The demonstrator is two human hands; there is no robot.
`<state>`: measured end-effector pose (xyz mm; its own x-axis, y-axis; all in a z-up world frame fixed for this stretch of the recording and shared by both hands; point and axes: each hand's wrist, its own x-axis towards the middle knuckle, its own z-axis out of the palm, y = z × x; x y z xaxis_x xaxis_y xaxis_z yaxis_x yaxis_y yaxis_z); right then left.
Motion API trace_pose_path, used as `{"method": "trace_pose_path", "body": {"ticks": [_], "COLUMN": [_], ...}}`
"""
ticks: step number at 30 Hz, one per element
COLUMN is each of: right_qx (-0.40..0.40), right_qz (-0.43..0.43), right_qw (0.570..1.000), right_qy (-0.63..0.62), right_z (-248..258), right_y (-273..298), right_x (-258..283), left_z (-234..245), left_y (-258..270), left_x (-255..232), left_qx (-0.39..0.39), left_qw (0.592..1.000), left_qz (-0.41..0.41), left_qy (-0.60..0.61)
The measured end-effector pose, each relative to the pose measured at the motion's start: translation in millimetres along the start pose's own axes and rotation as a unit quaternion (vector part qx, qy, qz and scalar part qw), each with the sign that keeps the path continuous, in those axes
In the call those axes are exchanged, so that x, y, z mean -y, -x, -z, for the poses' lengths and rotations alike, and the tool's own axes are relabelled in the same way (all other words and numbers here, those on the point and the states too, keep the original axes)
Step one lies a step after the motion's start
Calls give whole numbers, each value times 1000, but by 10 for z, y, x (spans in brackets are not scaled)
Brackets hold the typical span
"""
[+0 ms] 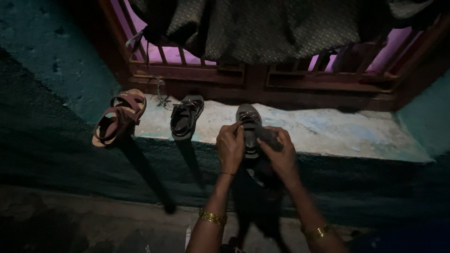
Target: The person wipes several pairs of shoes with a dark cloth, handling each shoe individually and placing them on a window sill. The person retrieves shoes from a blue crate, wipes them, and arranges them in a row.
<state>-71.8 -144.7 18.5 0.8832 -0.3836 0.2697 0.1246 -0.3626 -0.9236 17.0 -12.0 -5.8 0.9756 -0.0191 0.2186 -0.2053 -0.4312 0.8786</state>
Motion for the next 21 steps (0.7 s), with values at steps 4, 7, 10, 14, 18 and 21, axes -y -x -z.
{"method": "trace_pose_path", "body": {"ticks": [4, 7, 10, 14, 18, 21], "right_qx": [40, 109, 141, 43, 41, 32], "right_qz": [90, 130, 101, -12, -7, 33], "right_qw": [994, 984, 984, 999, 999, 999], "right_qy": [42, 51, 31, -23, -6, 18], "right_z": [69, 171, 326, 402, 193, 37], "right_y": [244, 304, 269, -160, -392, -216], "right_x": [-41, -14, -1, 70, 41, -64], "left_z": [-66, -52, -41, -46, -33, -3], "left_y": [21, -10, 17, -23, 2, 28], "left_x": [93, 84, 84, 62, 46, 20], "left_qx": [-54, -22, -50, -6, -11, -31], "left_qw": [996, 999, 994, 999, 998, 996], "left_qz": [-65, -29, -101, -46, -56, -80], "left_qy": [17, 21, 11, -13, -15, -12]}}
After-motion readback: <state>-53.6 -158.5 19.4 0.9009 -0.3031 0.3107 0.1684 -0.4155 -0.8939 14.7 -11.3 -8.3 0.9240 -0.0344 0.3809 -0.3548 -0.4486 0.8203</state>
